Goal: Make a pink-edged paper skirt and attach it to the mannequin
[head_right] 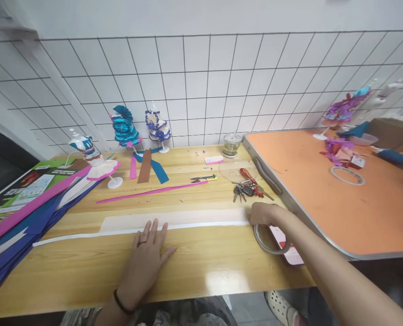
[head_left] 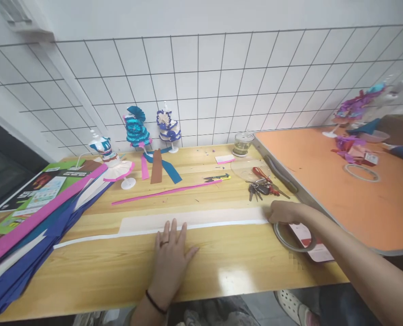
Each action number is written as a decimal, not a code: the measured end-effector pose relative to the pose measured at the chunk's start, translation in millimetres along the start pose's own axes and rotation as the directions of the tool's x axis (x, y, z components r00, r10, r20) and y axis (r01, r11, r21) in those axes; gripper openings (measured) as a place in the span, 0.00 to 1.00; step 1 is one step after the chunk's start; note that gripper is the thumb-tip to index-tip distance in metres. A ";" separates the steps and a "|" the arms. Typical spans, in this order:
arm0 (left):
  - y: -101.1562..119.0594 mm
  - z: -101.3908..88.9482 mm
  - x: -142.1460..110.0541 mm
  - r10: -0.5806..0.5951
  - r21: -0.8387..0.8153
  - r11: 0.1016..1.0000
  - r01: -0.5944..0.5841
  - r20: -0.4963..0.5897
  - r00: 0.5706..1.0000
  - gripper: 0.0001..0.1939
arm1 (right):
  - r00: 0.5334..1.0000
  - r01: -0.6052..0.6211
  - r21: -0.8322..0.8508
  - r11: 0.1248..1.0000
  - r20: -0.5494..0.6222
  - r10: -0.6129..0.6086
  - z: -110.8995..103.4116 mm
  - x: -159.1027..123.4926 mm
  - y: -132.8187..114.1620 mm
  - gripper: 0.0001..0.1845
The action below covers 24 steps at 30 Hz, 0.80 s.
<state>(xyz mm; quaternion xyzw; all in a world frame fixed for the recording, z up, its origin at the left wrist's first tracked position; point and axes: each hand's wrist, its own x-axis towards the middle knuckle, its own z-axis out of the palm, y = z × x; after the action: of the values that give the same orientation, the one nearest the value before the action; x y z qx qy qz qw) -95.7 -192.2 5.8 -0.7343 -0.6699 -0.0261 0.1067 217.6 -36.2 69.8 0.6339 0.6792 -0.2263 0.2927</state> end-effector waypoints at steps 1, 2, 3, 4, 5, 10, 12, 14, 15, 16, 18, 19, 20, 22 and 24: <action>2.1 2.7 -0.1 -0.012 -0.009 1.000 0.012 0.015 1.000 0.30 | 0.998 -0.026 -0.017 1.000 0.051 0.027 -1.9 -1.5 -2.4 0.16; 2.0 4.9 -0.5 -0.031 -0.012 0.999 0.032 0.024 0.999 0.30 | 0.994 -0.048 -0.035 0.998 0.094 0.051 -3.6 -2.5 -4.4 0.16; 0.5 6.6 -0.9 -0.044 -0.012 0.999 0.044 0.028 0.999 0.30 | 0.990 -0.064 -0.050 0.997 0.122 0.070 -4.9 -3.1 -6.0 0.16; -1.7 8.0 -1.2 -0.050 -0.013 0.999 0.051 0.026 0.998 0.29 | 0.988 -0.070 -0.060 0.996 0.133 0.078 -5.9 -3.4 -7.1 0.16; -3.9 9.0 -1.2 -0.051 -0.014 0.999 0.052 0.019 0.999 0.29 | 0.988 -0.071 -0.066 0.995 0.135 0.079 -6.4 -3.5 -7.7 0.16; -7.4 13.2 2.1 -0.045 -0.025 0.999 0.044 -0.044 0.998 0.29 | 0.996 -0.046 -0.029 0.999 0.071 0.048 -2.7 -3.7 -3.8 0.13; -7.3 13.8 4.6 -0.050 -0.019 0.999 0.049 -0.060 0.997 0.29 | 0.999 -0.028 0.015 0.999 0.027 0.028 1.1 -3.9 0.3 0.10; -7.7 13.0 7.6 -0.057 -0.011 0.998 0.056 -0.076 0.996 0.28 | 1.000 -0.005 0.064 0.998 -0.013 0.006 5.7 -3.6 5.1 0.07; -7.8 12.3 9.3 -0.057 -0.010 0.998 0.057 -0.084 0.995 0.27 | 1.000 0.006 0.087 0.996 -0.031 -0.004 8.2 -3.1 7.7 0.06; -7.5 11.4 11.0 -0.052 -0.011 0.999 0.051 -0.092 0.994 0.27 | 0.999 0.018 0.109 0.994 -0.045 -0.013 10.8 -2.5 10.3 0.05; -4.9 9.7 14.1 -0.022 -0.018 1.000 0.020 -0.108 0.994 0.26 | 0.997 0.046 0.152 0.987 -0.063 -0.037 15.6 -1.0 15.5 0.06; -2.3 9.0 15.3 0.004 -0.025 1.000 -0.007 -0.116 0.993 0.25 | 0.996 0.063 0.174 0.983 -0.068 -0.051 17.7 -0.3 17.9 0.06; 1.1 8.5 16.3 0.039 -0.032 0.999 -0.043 -0.124 0.991 0.24 | 0.995 0.078 0.196 0.978 -0.071 -0.066 19.5 0.3 20.2 0.07; 10.0 7.9 17.3 0.132 -0.048 0.989 -0.140 -0.131 0.982 0.23 | 0.994 0.099 0.236 0.967 -0.073 -0.084 21.9 1.1 24.6 0.08; 19.7 7.3 17.6 0.234 -0.067 0.968 -0.243 -0.124 0.964 0.24 | 0.993 0.103 0.270 0.957 -0.078 -0.085 22.8 1.0 28.8 0.10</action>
<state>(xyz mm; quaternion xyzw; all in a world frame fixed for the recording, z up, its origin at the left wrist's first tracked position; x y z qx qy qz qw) -75.1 -175.1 -0.6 -0.8106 -0.5678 -0.0826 0.1173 248.7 -48.2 54.3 0.6424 0.6799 -0.3108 0.1687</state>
